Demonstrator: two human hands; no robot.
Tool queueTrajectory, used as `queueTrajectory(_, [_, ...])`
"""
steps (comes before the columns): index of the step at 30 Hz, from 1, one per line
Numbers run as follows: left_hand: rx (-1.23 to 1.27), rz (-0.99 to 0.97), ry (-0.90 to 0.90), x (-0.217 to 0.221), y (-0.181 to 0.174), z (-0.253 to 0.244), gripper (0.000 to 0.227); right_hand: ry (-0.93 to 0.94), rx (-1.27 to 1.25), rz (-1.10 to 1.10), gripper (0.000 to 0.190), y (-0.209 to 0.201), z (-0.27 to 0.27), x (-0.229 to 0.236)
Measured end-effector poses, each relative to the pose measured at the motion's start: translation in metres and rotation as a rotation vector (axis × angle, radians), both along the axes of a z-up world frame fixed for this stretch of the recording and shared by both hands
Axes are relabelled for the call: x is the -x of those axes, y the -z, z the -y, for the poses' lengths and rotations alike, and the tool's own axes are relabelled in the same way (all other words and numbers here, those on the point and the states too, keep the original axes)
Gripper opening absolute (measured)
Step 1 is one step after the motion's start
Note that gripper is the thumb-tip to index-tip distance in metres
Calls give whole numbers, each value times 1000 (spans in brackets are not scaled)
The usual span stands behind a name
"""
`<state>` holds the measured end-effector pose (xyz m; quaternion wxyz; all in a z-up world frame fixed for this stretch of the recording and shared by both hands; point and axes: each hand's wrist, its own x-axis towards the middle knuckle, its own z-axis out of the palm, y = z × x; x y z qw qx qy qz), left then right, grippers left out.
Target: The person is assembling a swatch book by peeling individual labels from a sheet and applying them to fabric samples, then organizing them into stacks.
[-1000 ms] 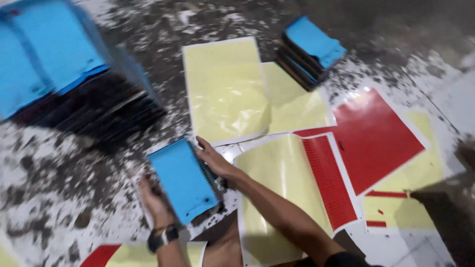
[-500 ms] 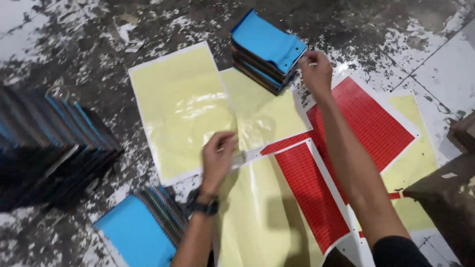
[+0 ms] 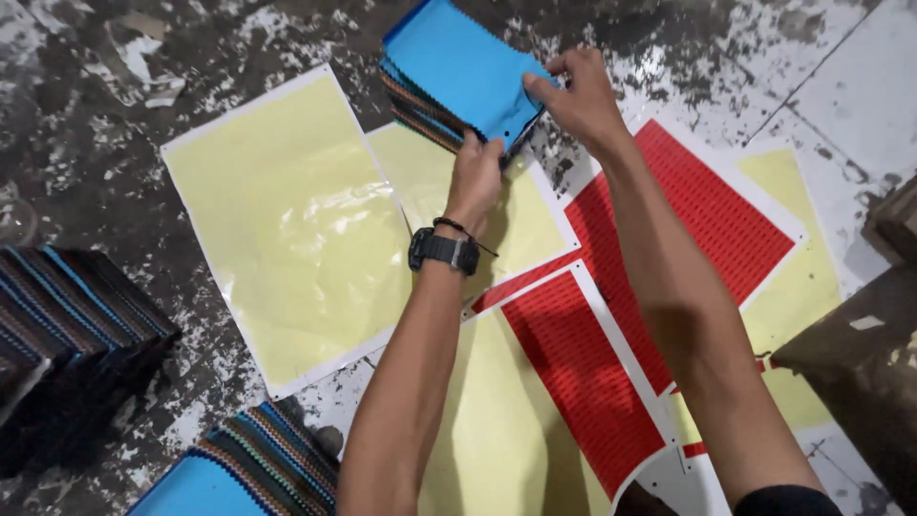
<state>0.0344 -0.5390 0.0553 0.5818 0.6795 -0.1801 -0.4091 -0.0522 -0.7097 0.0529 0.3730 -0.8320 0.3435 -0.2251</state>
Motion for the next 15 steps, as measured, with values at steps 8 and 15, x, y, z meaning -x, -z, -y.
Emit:
queueTrajectory(8, [98,-294,-299,-11,-9,-31,71,182,-640,260,22,-15,-77,21])
queueTrajectory(15, [-8,-390,-187,-34,32,-54,58,22,-1560,572,110,0,-128,31])
